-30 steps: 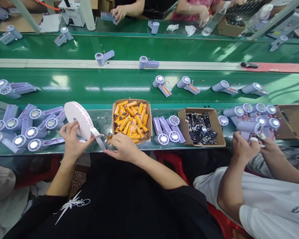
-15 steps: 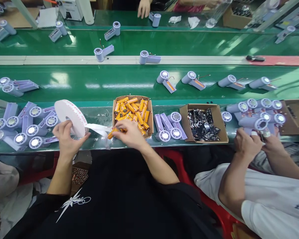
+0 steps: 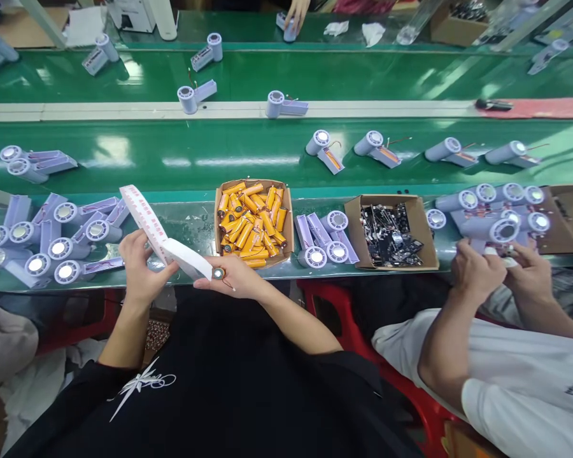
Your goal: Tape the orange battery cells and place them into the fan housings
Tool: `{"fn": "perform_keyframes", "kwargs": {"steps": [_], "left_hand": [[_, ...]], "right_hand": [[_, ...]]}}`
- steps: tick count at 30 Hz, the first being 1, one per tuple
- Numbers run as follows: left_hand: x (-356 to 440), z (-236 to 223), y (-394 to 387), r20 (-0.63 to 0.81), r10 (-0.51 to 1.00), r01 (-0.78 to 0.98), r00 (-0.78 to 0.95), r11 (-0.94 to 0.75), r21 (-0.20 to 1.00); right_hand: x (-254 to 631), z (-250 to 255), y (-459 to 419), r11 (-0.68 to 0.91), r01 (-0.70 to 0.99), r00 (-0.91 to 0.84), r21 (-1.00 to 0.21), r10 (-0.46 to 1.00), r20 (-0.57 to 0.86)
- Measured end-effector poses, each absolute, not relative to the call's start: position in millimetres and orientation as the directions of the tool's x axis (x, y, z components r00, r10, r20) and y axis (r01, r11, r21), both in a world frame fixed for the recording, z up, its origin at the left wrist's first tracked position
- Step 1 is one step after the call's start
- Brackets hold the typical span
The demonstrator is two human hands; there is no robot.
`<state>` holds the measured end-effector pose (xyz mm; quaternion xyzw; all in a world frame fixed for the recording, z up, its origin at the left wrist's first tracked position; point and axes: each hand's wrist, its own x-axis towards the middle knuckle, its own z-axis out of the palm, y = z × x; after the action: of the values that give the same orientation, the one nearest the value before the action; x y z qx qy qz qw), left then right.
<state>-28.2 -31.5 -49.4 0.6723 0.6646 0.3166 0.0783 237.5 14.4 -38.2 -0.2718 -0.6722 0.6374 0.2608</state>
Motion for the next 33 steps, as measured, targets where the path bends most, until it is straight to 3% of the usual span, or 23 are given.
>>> {"fn": "perform_keyframes", "kwargs": {"steps": [4,7,11,17,24,33], "left_hand": [[-15,-44,-31,0.244,0.967,0.771,-0.075,-0.099,0.629],[-11,-46,-33,0.152,0.988,0.711,0.000,-0.107,0.695],[-6,-52,-36,0.197,0.977,0.749,0.083,-0.192,0.634],[9,-54,-41,0.293,0.937,0.766,0.189,-0.328,0.553],[11,-54,-37,0.284,0.955,0.828,0.087,-0.228,0.513],[-4,-54,-31,0.350,0.936,0.860,-0.029,-0.156,0.486]], "right_hand": [[239,-31,22,0.149,-0.074,-0.784,-0.986,0.603,0.150],[245,-24,22,0.176,-0.115,-0.725,-0.978,0.657,0.204],[250,-18,18,0.071,-0.105,-0.609,-0.992,0.784,0.120],[243,-10,18,-0.064,-0.104,-0.532,-0.992,0.847,0.001],[241,-17,15,-0.227,-0.252,-0.539,-0.941,0.840,-0.058],[261,-8,24,-0.267,-0.340,-0.415,-0.902,0.903,-0.111]]}}
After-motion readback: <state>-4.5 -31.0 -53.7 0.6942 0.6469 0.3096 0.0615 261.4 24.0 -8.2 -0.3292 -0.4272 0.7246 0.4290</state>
